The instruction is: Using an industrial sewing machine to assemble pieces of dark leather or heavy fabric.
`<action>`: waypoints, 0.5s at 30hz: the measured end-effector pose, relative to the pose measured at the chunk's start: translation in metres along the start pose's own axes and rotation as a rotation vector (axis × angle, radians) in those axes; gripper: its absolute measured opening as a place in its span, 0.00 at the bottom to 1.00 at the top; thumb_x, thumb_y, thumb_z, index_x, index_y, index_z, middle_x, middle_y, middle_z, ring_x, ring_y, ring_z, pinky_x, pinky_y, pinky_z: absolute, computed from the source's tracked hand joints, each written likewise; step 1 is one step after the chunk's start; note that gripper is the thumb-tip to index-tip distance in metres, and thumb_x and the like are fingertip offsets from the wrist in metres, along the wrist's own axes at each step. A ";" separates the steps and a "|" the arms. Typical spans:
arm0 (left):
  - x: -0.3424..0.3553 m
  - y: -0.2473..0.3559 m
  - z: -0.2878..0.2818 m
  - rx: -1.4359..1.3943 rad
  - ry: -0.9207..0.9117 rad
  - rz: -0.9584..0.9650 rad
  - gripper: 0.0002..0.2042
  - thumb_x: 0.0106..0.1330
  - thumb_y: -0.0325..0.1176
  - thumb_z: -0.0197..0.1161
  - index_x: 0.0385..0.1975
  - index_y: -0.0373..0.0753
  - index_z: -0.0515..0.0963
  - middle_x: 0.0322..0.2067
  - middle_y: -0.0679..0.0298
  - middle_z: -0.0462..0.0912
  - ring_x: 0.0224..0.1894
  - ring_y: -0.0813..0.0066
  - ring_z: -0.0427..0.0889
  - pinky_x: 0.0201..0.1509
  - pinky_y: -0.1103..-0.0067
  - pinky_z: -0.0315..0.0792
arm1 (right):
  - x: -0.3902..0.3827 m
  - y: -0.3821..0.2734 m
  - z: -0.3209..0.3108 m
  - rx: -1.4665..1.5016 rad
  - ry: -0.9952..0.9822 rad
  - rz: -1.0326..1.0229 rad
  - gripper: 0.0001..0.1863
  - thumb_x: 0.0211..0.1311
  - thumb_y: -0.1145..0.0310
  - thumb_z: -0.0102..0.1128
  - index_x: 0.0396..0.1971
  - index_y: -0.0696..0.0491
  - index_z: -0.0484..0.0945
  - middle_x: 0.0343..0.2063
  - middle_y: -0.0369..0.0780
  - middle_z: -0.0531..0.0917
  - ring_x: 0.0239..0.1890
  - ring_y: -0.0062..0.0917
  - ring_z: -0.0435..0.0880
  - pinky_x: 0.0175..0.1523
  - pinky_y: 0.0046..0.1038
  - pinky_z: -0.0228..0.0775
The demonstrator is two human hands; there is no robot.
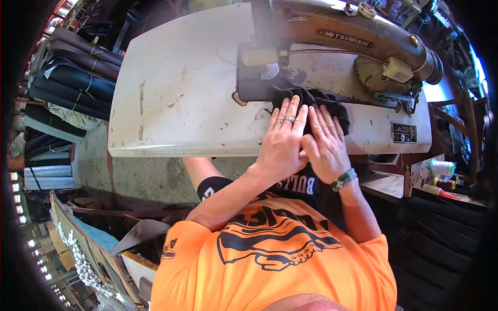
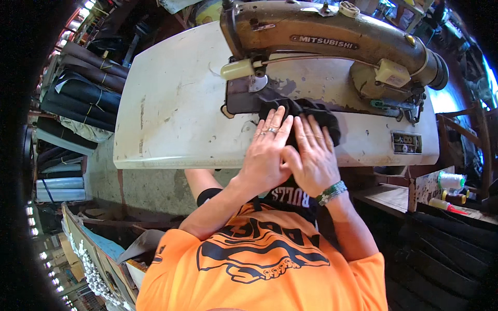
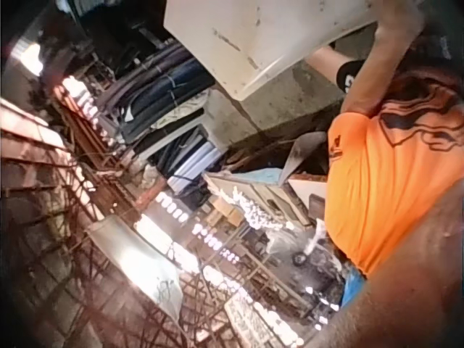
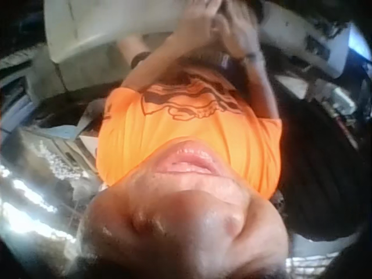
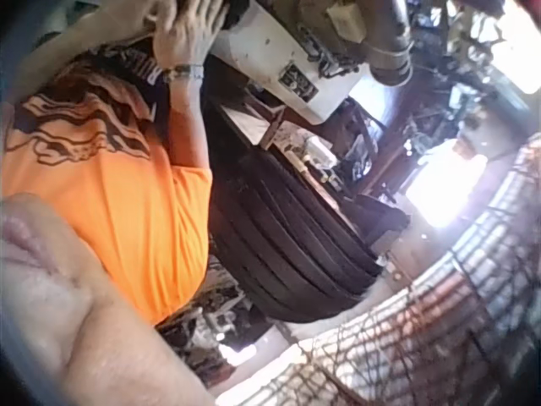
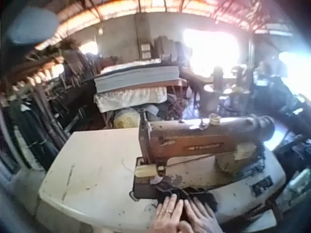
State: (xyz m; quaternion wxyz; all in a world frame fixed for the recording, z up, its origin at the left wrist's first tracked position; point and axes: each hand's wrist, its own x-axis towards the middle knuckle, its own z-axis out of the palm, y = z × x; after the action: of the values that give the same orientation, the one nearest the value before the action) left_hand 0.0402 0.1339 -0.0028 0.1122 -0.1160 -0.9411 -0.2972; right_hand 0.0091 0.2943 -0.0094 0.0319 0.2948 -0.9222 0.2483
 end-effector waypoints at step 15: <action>-0.051 -0.115 -0.102 0.127 0.233 -0.332 0.17 0.63 0.30 0.64 0.51 0.34 0.79 0.63 0.48 0.72 0.68 0.50 0.67 0.70 0.64 0.62 | 0.272 0.093 0.042 -0.191 -0.439 0.047 0.25 0.69 0.50 0.46 0.54 0.53 0.76 0.54 0.48 0.80 0.59 0.42 0.76 0.64 0.42 0.64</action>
State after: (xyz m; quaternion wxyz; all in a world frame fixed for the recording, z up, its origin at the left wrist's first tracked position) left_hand 0.0705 -0.0254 0.0032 0.1769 0.0832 -0.9447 -0.2631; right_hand -0.2635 0.1958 -0.0316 -0.1474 0.3159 -0.9329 0.0904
